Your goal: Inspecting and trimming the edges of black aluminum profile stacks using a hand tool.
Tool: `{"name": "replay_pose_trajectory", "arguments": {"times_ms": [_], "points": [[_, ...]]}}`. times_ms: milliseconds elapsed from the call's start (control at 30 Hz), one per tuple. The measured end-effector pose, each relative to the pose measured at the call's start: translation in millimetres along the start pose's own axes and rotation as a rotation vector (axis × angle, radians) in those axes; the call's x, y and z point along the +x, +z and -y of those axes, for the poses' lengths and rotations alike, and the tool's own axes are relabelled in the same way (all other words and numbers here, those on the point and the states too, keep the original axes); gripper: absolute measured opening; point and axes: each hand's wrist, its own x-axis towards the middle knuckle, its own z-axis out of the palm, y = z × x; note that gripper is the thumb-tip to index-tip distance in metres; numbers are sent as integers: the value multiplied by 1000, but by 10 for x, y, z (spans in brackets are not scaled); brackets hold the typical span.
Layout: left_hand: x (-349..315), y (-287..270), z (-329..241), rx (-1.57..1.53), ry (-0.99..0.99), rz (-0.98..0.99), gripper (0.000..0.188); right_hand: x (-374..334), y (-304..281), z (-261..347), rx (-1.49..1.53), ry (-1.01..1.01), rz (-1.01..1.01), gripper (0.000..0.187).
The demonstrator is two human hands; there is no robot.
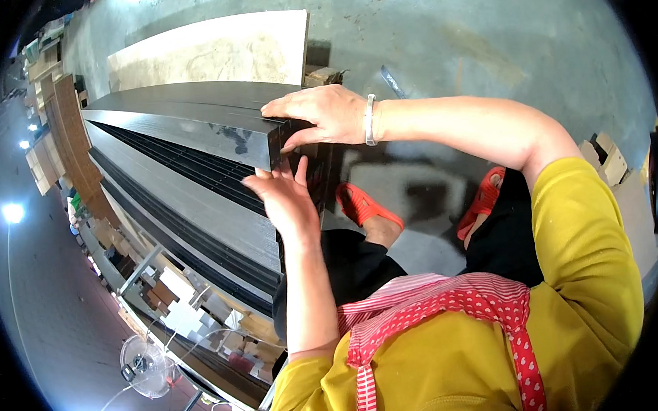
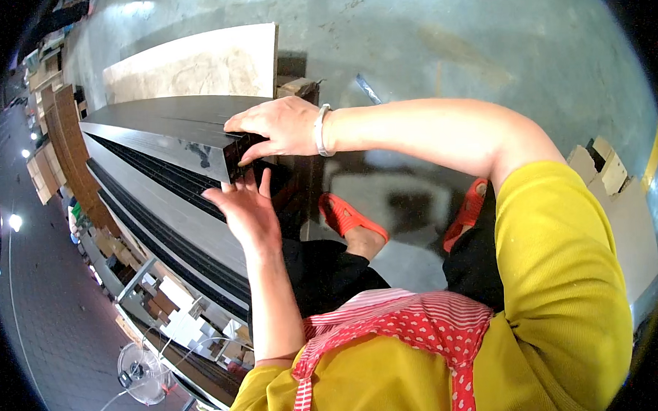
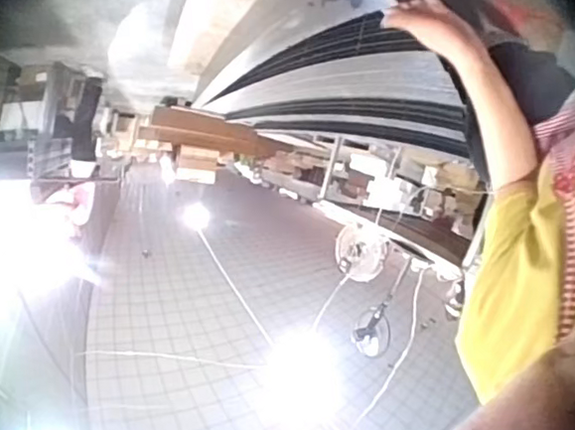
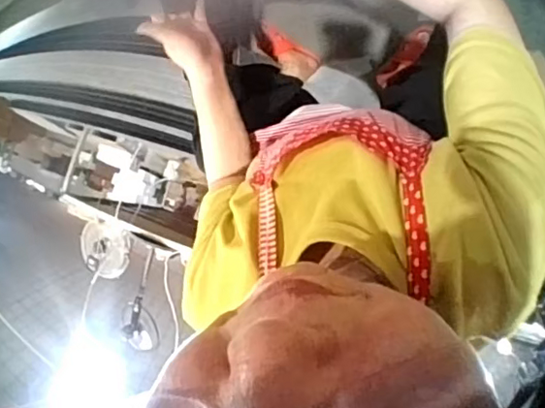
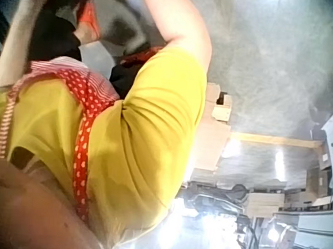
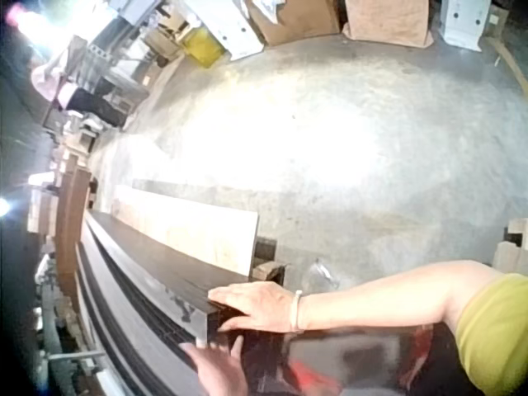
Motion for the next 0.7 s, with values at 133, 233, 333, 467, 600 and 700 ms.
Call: {"name": "replay_pose_trajectory", "arguments": {"times_ms": [133,233,333,467,600,700], "points": [[99,30,-213,-295,-114,62,62,26,-14,133,50,141,59,49],[91,125,-237,-278,-120,-24,46,0,34,84,79,79,-20,48],[111,134,-229,-282,-113,-22,45,17,11,48,64,57,-11,47],[117,162,-269,-330,-143,-38,44,18,52,44,23,20,-35,47],[115,195,-248,-368,-132,-12,42,-15,82,12,-97,-71,-88,48],[110,186,-268,-360,-146,-15,41,-2,55,27,-71,-71,-73,49]]}}
